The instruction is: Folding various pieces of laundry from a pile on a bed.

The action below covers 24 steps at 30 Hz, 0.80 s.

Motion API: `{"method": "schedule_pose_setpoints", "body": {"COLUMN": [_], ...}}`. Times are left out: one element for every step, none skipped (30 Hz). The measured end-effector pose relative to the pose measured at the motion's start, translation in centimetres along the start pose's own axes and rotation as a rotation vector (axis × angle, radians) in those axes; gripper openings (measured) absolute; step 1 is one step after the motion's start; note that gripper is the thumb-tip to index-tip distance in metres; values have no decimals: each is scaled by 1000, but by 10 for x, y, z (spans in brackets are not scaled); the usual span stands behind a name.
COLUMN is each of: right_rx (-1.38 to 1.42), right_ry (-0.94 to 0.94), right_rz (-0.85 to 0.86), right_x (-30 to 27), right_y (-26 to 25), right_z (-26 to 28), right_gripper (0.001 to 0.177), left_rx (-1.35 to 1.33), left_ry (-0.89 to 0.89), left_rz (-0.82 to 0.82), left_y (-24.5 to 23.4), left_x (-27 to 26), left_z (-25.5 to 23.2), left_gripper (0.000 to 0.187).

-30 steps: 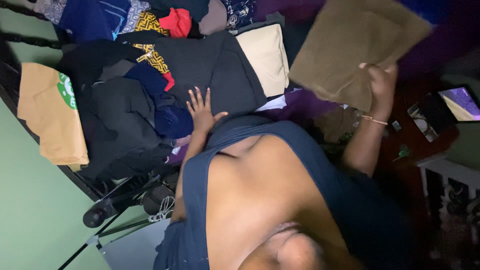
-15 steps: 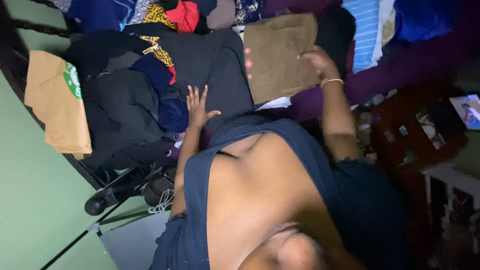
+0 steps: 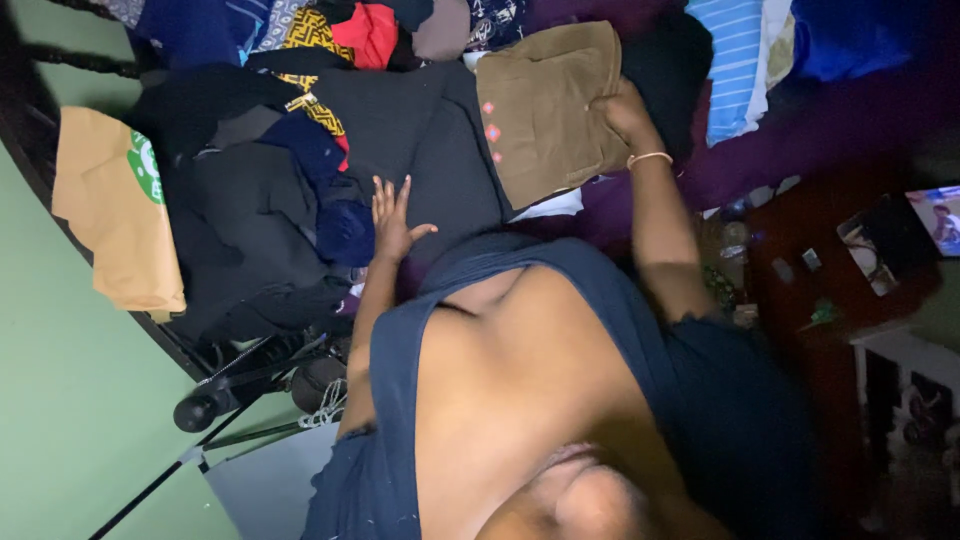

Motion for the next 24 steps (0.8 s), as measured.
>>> {"method": "schedule_pose_setpoints", "body": {"right_rx": [1, -56, -112, -109, -241, -373, -373, -405, -437, -438, -612, -786, -789, -900, -1007, -1013, -1032, -1052, -1050, -1116, -1178, -1176, -1207, -1232], "right_ry": [0, -3, -9, -12, -112, -211, -207, -107, -7, -3, 39, 86, 95, -104, -311, -302, -364, -425, -424, -432, -442, -444, -346, -247], "right_rz": [-5, -49, -94, -99, -127, -155, -163, -224, -291, -305, -430, -555, -570, -721, -858, -868, -860, -851, -851, -713, -570, -567, -377, -187], "right_x": [0, 0, 2, 7, 10, 13, 9, 6, 3, -2, -8, -13, -18, -25, -33, -44, -52, -60, -65, -68, -70, -68, -63, -59], "right_y": [0, -1, -1, -1, -1, -1, 2, 3, 0, 8, 11, 14, 25, 38, 55, 66, 83, 100, 111, 125, 141, 145, 152, 160], "right_z": [-2, -4, -4, -10, -15, -20, -21, -24, -27, -21, -14, -7, -4, 6, 15, 34, 55, 76, 82, 88, 94, 89, 81, 72], "right_gripper": [58, 58, 58, 58, 61, 64, 64, 67, 71, 71, 75, 80, 80, 85, 98, 98, 104, 111, 111, 111, 111, 111, 107, 103], "left_rx": [0, -11, -19, -17, -20, -22, -24, -23, -25, -29, -20, -11, -17, -11, -4, -9, -15, -21, -19, -19, -18, -16, -6, 4], "left_ry": [5, 17, 30, 36, 34, 32, 39, 41, 48, 61, 58, 54, 69, 46, 19, 30, 21, 13, 12, 3, -9, -12, -26, -40], "left_rz": [2, -8, -20, -20, -22, -24, -19, -24, -30, -25, -22, -18, -11, -6, -1, 6, -3, -12, -11, -5, 0, -1, 12, 24], "left_y": [1, 2, 0, -1, -1, -1, -1, -1, 1, -1, -2, -2, 0, 2, 3, 5, 4, 3, 2, 1, 0, -1, -1, -2], "left_x": [-1, -3, -2, -1, -1, -1, -3, -5, -3, -5, -3, 0, 1, 1, -2, -1, -2, -3, -2, -2, -3, -1, -1, 0], "left_z": [0, 0, 0, 0, 1, 1, 2, 2, 2, 1, 1, 0, 1, 4, 7, 5, 4, 4, 3, 3, 3, 1, -2, -5], "left_gripper": [127, 127, 126, 126, 126, 125, 125, 125, 125, 125, 125, 126, 126, 126, 126, 126, 126, 125, 125, 125, 125, 125, 124, 124]}}
Point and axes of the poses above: each hand's wrist, its own x-axis towards the middle knuckle, its own y-axis out of the palm, z = x × y, the point moved 3 cm from there along x, towards the middle knuckle, and after that the axes turned 10 degrees about -x, right-handed, at the moved point
